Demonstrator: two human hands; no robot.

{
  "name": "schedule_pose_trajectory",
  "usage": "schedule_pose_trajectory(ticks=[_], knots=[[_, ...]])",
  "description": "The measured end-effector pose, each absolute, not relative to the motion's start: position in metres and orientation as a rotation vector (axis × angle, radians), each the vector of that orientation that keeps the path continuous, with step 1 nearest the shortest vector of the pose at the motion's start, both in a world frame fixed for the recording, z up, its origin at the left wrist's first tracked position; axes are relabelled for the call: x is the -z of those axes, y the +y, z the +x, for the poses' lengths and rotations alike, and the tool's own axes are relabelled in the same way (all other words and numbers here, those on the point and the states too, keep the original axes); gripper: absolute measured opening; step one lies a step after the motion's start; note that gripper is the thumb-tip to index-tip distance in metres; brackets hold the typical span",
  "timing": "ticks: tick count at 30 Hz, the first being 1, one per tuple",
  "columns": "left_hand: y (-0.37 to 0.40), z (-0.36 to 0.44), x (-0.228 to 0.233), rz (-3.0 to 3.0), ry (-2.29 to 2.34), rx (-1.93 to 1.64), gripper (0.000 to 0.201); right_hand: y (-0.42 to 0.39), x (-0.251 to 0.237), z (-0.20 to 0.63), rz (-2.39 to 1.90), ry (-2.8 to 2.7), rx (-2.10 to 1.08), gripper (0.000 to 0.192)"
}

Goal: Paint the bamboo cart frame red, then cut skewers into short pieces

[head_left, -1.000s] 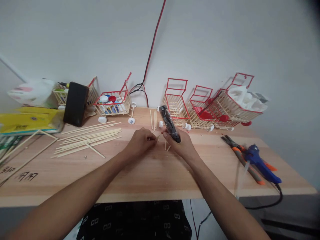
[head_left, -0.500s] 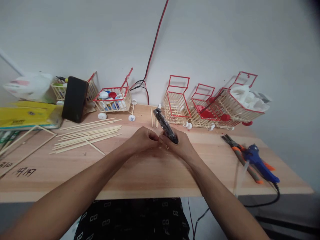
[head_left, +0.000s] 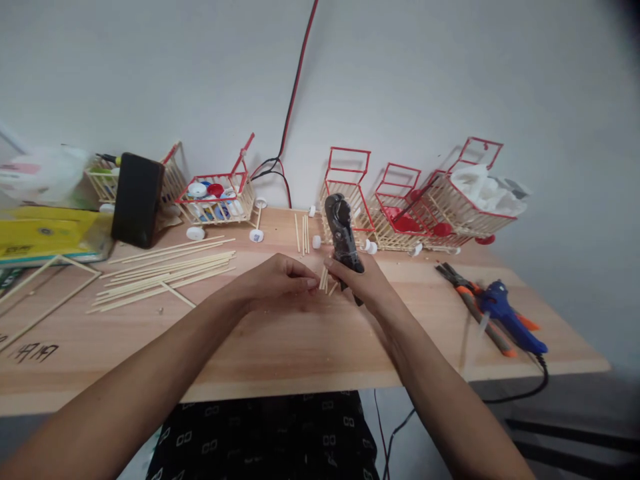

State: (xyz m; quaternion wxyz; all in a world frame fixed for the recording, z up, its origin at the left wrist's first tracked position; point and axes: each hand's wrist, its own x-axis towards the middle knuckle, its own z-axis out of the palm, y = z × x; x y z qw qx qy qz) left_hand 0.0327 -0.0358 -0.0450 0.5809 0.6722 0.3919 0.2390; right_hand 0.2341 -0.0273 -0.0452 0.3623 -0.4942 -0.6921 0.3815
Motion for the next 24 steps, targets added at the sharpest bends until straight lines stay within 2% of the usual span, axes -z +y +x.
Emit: schedule_pose_trajectory(ticks=[10,17,24], knots=[[-0.041,0.041,0.05,1.379,0.906,-0.625,0.028,-0.029,0.045,0.231,-1.239,-1.634,-1.082,0.029],[-0.048,0.049,0.041,1.552,1.003,-0.749,0.019,-0.03,0.047,0.232,-1.216,-1.554,-1.188,0.033],[-0.051,0.051,0.04,1.712,1.007,-0.809,0.015,-0.028,0.046,0.233,-1.261,-1.602,-1.107,0.034]])
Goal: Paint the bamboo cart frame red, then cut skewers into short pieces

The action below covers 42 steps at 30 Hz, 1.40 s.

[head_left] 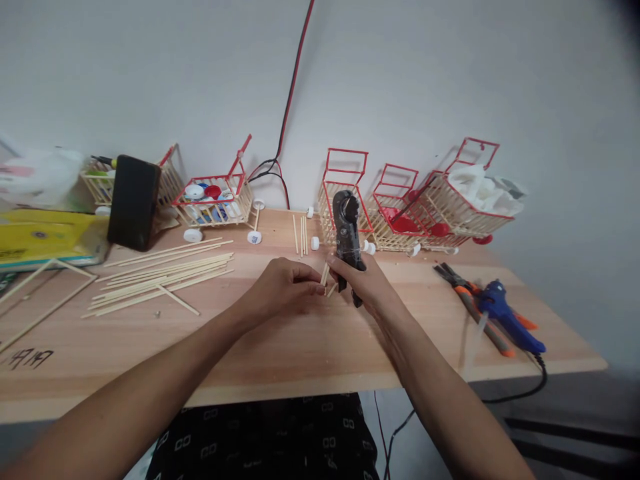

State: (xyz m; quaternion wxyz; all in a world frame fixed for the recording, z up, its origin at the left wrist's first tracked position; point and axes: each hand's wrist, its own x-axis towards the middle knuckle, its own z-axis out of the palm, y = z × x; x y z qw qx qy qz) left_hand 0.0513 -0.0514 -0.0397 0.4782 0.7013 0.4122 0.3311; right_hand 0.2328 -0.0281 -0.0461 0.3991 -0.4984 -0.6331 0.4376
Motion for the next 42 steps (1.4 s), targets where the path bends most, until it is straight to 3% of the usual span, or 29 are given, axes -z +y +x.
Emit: schedule_pose_trajectory(ticks=[13,18,25,35,42], knots=[[-0.049,0.051,0.043,1.816,1.029,-0.797,0.014,-0.03,0.044,0.233,-1.292,-1.62,-1.138,0.036],[-0.047,0.05,0.043,1.603,0.917,-0.765,0.018,-0.029,0.047,0.231,-1.274,-1.581,-1.098,0.034],[-0.041,0.05,0.047,1.227,0.843,-0.834,0.023,-0.031,0.05,0.227,-1.285,-1.685,-0.95,0.029],[-0.042,0.05,0.055,1.295,0.9,-0.9,0.018,-0.043,0.044,0.216,-1.351,-1.748,-0.748,0.024],[-0.048,0.047,0.043,1.246,0.83,-0.877,0.015,-0.06,0.018,0.26,-1.511,-1.901,-1.034,0.048]])
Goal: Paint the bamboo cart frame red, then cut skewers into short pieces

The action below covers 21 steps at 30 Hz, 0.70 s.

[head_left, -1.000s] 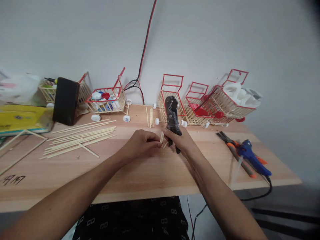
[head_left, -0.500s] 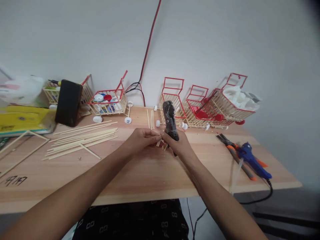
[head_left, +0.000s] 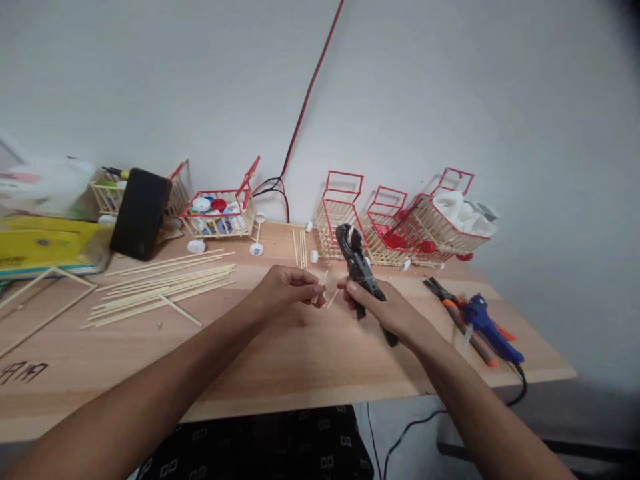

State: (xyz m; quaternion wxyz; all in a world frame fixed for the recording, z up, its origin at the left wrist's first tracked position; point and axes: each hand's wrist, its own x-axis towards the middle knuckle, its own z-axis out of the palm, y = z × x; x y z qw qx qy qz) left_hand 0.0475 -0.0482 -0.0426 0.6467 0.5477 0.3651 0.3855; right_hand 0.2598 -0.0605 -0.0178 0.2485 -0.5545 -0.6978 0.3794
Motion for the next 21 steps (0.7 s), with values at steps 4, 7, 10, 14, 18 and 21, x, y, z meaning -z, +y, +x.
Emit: schedule_pose_trajectory(ticks=[4,7,10,14,18,21], knots=[[-0.054,0.048,0.036,1.258,0.761,-0.886,0.015,-0.079,0.013,0.288,-1.58,-2.051,-1.145,0.057],[-0.057,0.051,0.035,1.249,0.752,-0.855,0.015,-0.087,0.013,0.295,-1.54,-2.184,-1.206,0.058],[-0.058,0.053,0.037,1.221,0.767,-0.808,0.016,-0.09,0.012,0.293,-1.489,-2.233,-1.254,0.058],[-0.056,0.053,0.04,1.23,0.787,-0.755,0.016,-0.093,0.006,0.286,-1.509,-2.206,-1.284,0.059],[-0.055,0.051,0.04,1.247,0.774,-0.732,0.015,-0.096,0.001,0.281,-1.56,-2.226,-1.203,0.06],[-0.056,0.05,0.039,1.254,0.78,-0.722,0.014,-0.098,-0.002,0.279,-1.576,-2.274,-1.107,0.06]])
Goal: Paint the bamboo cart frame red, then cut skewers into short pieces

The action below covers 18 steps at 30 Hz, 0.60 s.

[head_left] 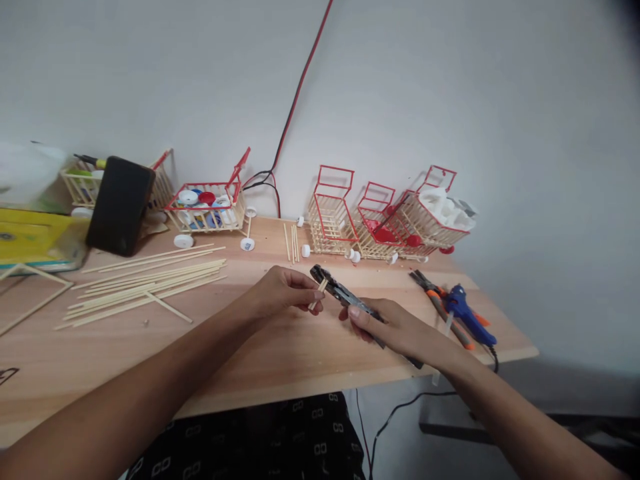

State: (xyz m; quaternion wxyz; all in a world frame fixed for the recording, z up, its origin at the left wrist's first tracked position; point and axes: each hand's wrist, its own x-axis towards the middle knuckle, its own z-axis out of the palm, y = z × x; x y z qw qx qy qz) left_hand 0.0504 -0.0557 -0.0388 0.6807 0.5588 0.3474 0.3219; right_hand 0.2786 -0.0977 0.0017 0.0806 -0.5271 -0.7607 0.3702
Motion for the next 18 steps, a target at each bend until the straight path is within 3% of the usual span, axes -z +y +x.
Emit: schedule_pose_trajectory(ticks=[18], knots=[[-0.0564,0.0511,0.0393,1.256,0.881,-0.714,0.011,-0.097,-0.0037,0.2713,-1.647,-2.329,-0.926,0.052]])
